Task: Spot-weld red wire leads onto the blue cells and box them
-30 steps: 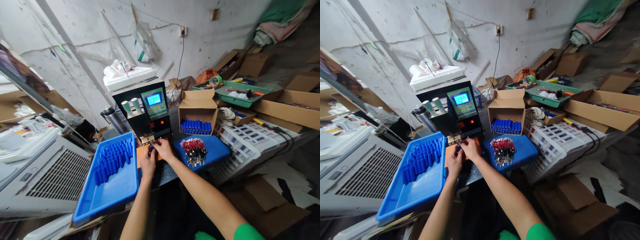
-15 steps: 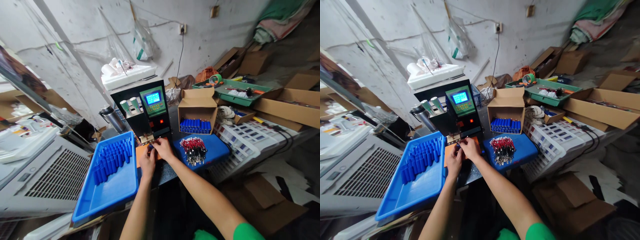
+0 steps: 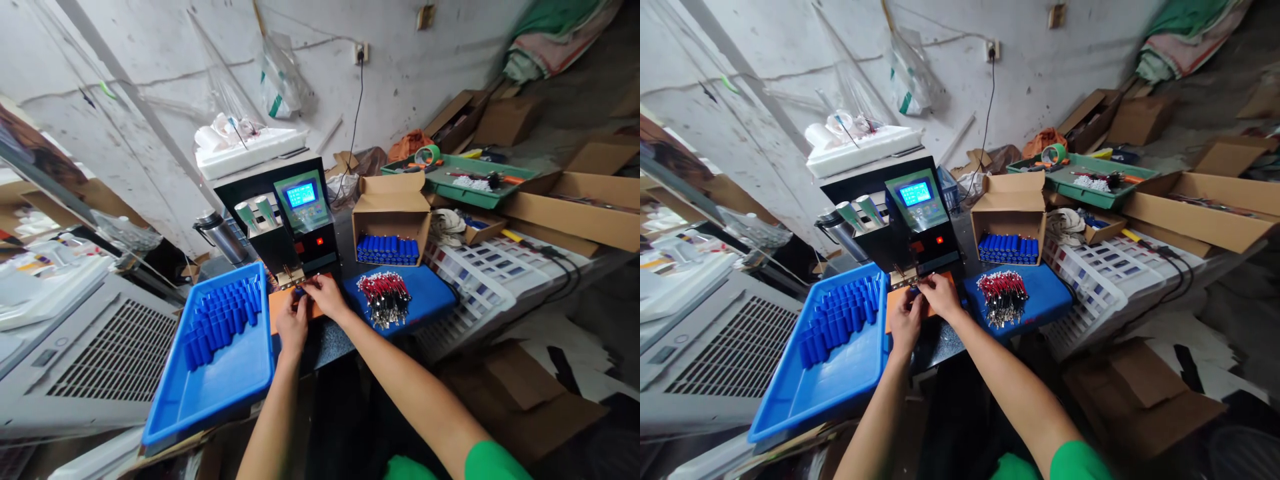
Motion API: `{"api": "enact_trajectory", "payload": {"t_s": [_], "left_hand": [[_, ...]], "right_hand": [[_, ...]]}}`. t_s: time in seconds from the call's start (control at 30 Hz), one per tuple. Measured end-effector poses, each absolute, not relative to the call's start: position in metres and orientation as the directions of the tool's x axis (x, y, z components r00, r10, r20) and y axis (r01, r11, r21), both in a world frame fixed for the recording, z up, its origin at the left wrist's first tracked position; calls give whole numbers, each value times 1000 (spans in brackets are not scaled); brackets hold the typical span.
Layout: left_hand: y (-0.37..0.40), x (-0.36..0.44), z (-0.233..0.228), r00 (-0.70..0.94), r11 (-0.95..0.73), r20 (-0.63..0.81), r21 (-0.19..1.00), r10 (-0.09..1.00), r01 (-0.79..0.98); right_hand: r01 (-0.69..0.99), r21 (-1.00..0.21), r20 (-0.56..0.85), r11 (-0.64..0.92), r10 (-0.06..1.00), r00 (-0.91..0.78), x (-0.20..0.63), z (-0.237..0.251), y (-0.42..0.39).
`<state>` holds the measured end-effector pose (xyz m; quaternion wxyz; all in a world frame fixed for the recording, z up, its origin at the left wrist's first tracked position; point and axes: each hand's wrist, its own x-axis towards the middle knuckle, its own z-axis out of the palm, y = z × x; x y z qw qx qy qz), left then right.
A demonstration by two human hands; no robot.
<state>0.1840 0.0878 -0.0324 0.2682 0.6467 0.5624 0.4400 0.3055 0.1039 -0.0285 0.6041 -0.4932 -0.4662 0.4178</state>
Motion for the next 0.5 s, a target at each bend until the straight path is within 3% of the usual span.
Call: {"api": "enact_trajectory", "payload": {"t_s": [0.1,0.33,0.5], "left_hand": [[88,184,-32,-13,-232,270,849,963,474],[89,185,-29,23,-285,308,847,951,448],[83,174,-34,-1,-317,339,878,941,358]], "right_hand": [[-69,-976,190,206,963,192,312,-34,100],[100,-979,190,178,973,133,318,-38,97],[14,-986,164,163,979,125,316,-36,100]]}}
